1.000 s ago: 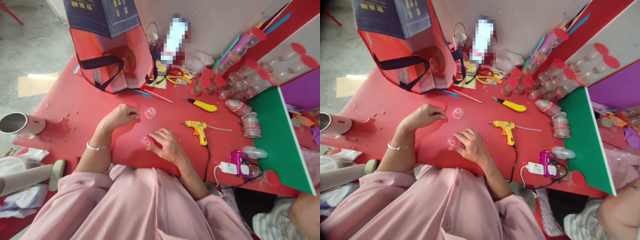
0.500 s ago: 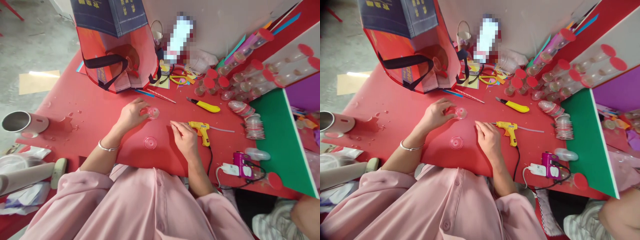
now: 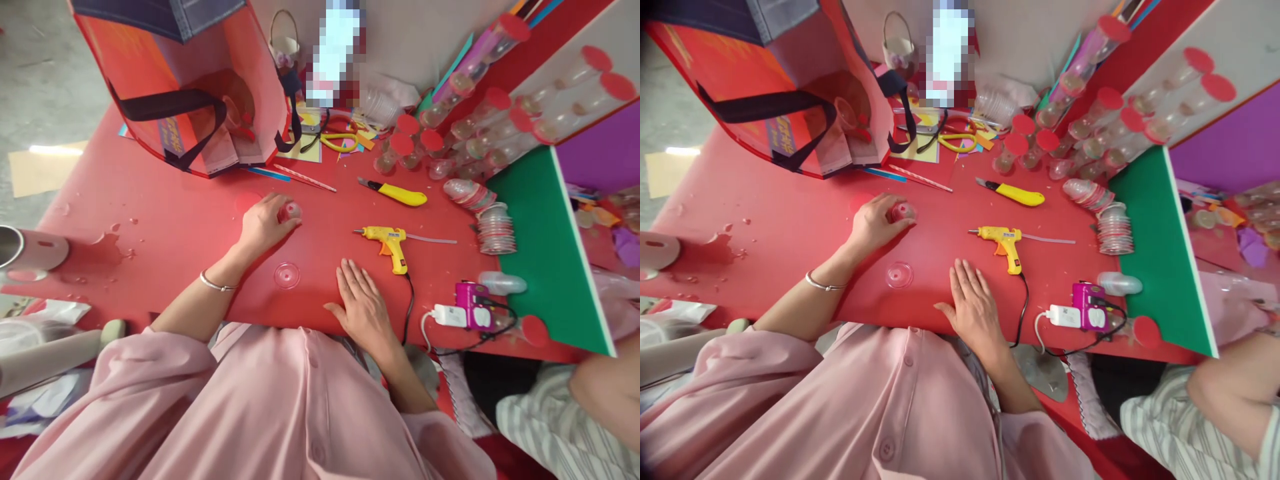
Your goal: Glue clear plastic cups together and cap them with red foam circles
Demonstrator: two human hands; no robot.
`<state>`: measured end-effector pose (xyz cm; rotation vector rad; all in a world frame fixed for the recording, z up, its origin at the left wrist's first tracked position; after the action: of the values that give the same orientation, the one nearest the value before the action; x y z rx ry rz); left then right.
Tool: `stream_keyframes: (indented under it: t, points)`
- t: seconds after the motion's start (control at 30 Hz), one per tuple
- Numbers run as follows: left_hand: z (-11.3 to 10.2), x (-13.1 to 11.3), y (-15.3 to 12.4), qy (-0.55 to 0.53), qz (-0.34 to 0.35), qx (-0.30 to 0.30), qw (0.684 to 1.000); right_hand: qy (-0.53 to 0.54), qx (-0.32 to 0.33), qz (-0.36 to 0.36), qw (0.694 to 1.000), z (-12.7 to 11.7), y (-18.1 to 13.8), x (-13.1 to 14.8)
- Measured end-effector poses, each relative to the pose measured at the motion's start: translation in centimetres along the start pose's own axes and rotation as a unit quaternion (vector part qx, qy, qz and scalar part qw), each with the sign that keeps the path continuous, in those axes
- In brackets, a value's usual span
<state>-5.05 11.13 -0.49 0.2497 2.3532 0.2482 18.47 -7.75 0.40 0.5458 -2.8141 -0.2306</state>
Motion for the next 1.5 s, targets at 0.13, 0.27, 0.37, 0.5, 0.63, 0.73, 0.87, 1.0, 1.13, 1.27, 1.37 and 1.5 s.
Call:
stream_keyframes:
  t: [0.13,0.27,0.37,0.5,0.63,0.73,0.87,1.0,1.13,1.27,1.37,1.5]
  points:
    - [-0.1,-0.3,-0.2,-0.049,-0.001,-0.023,0.999,-0.059,-0.023,0.027,0.998,-4.2,-3.7,-0.7]
    - [0.0,-0.9,-0.3,-0.088,0.007,-0.039,0.995,-0.037,-0.091,0.047,0.994,-6.4,-3.3,-0.2]
    - [-0.2,-1.4,-0.4,-0.105,0.015,-0.055,0.993,0.057,-0.088,-0.002,0.995,-3.6,1.6,1.3]
    - [-0.8,-1.4,-0.3,-0.105,0.011,-0.069,0.992,0.085,-0.027,-0.036,0.995,2.1,7.5,1.8]
    - [-1.3,-1.1,-0.2,-0.105,0.015,-0.080,0.991,0.037,-0.025,0.014,0.999,3.3,4.7,0.4]
    - [-1.4,-1.3,-0.3,-0.096,0.029,-0.075,0.992,-0.020,-0.045,0.074,0.996,1.0,-2.0,-0.7]
    - [-1.2,-2.1,-0.5,-0.115,0.036,-0.049,0.991,-0.030,-0.122,0.058,0.990,-3.7,-8.4,-0.9]
    - [-0.7,-2.7,-0.9,-0.155,0.023,-0.024,0.987,-0.025,-0.232,0.172,0.957,-6.4,-5.9,-1.6]
    - [-0.1,-2.7,-1.2,-0.180,-0.007,-0.007,0.984,0.012,-0.239,0.060,0.969,-5.3,2.9,0.2]
    - [0.0,-2.6,-1.3,-0.214,-0.017,-0.003,0.977,0.031,-0.211,0.043,0.976,-2.4,9.7,1.8]
    - [-0.1,-2.6,-1.4,-0.222,0.004,-0.016,0.975,0.076,-0.185,0.064,0.978,-0.3,12.4,1.9]
    - [0.1,-2.5,-1.3,-0.218,0.023,-0.010,0.976,0.115,-0.179,0.081,0.974,1.4,13.7,1.4]
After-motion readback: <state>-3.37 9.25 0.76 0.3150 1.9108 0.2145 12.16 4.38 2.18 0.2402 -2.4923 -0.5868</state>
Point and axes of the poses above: each hand's wrist, its own y-axis towards the middle knuckle, its own z-axis out of the palm, x = y × z, the point moved 4 cm from there along y, towards the middle knuckle, and after that the axes turned 8 degrees about -x, right-handed, at the moved point
